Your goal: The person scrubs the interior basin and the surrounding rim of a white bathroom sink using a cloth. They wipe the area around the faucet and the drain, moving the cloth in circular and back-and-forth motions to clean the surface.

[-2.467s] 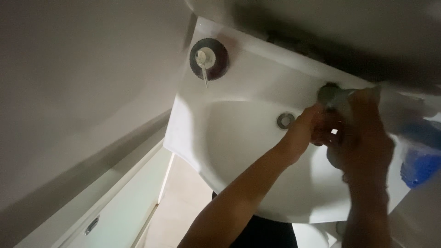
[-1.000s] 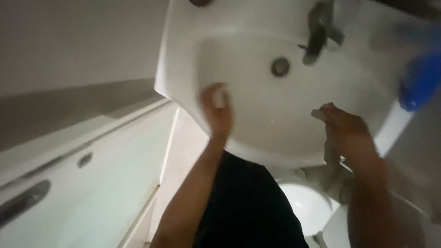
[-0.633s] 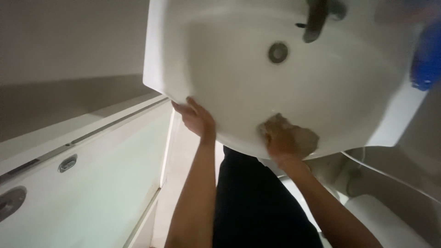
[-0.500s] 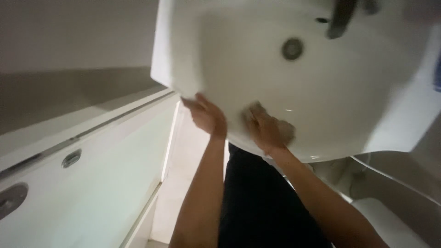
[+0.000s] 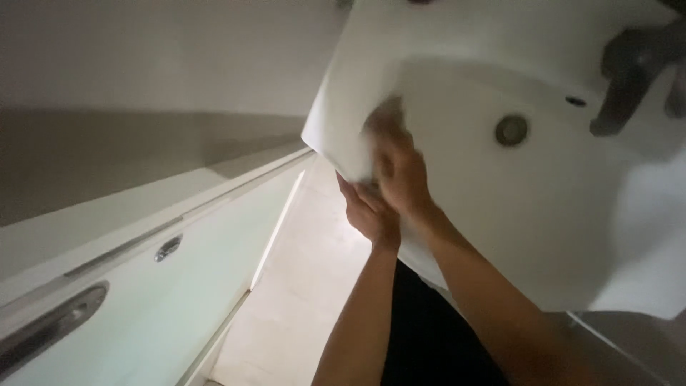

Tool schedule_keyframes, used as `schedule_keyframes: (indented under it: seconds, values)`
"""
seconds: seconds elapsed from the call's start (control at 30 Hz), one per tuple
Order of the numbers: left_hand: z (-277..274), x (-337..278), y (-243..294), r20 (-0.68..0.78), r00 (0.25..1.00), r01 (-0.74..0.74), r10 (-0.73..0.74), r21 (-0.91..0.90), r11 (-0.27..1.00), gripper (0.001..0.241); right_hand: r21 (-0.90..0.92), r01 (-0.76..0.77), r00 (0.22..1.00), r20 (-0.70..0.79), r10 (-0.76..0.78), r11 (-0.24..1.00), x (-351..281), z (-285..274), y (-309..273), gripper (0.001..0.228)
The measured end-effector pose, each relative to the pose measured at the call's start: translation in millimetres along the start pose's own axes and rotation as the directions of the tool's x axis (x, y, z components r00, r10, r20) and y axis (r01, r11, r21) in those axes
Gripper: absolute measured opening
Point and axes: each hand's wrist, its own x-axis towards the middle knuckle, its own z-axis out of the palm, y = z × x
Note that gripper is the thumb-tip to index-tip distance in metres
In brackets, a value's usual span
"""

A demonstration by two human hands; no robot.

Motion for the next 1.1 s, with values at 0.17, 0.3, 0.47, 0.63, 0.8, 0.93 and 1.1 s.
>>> schedule_keyframes:
  seconds: [0.17, 0.3, 0.47, 0.63, 0.8, 0.93, 1.1]
  values:
    - [-7.7, -5.4, -9.6, 0.082, 0.996, -0.011, 0.016, -0.062, 0.998, 0.061, 0.056, 0.307, 0.911, 0.271, -0.310, 0.950, -16.7, 60.0, 43.4, 0.026]
    - [-13.9, -4.0, 6.3, 0.101, 0.995, -0.008, 0.022, -0.133, 0.991, 0.066, 0.045, 0.054, 0.969, 0.240, -0.064, 0.997, 49.7, 25.9, -34.0, 0.022]
    - [-11.0, -0.3, 3.1, 0.110, 0.994, 0.000, 0.006, -0.056, 0.998, 0.058, -0.513, 0.433, 0.892, 0.125, -0.434, 0.742, 99.0, 41.1, 3.0, 0.035]
    - [-11.5, 0.5, 2.7, 0.124, 0.992, -0.010, 0.012, -0.018, 1.000, 0.058, -0.424, 0.563, 0.824, 0.221, -0.522, 0.710, 56.8, 14.0, 0.2, 0.021]
    - [-3.6, 1.2, -6.0, 0.045, 0.996, -0.073, 0.072, 0.019, 0.997, 0.053, -0.576, 0.608, 0.792, 0.399, -0.462, 0.546, 54.5, -35.8, 48.6, 0.044]
    - [-8.1, 0.7, 3.4, 0.072, 0.997, -0.031, 0.028, 0.042, 0.999, 0.056, -0.678, 0.430, 0.883, 0.179, -0.434, 0.596, 80.1, -80.7, 105.1, 0.038]
    - [-7.7, 1.3, 4.0, 0.086, 0.995, 0.039, -0.043, 0.058, 0.998, 0.054, -0.341, 0.473, 0.866, 0.008, -0.500, 0.812, 69.8, -112.5, 8.5, 0.016]
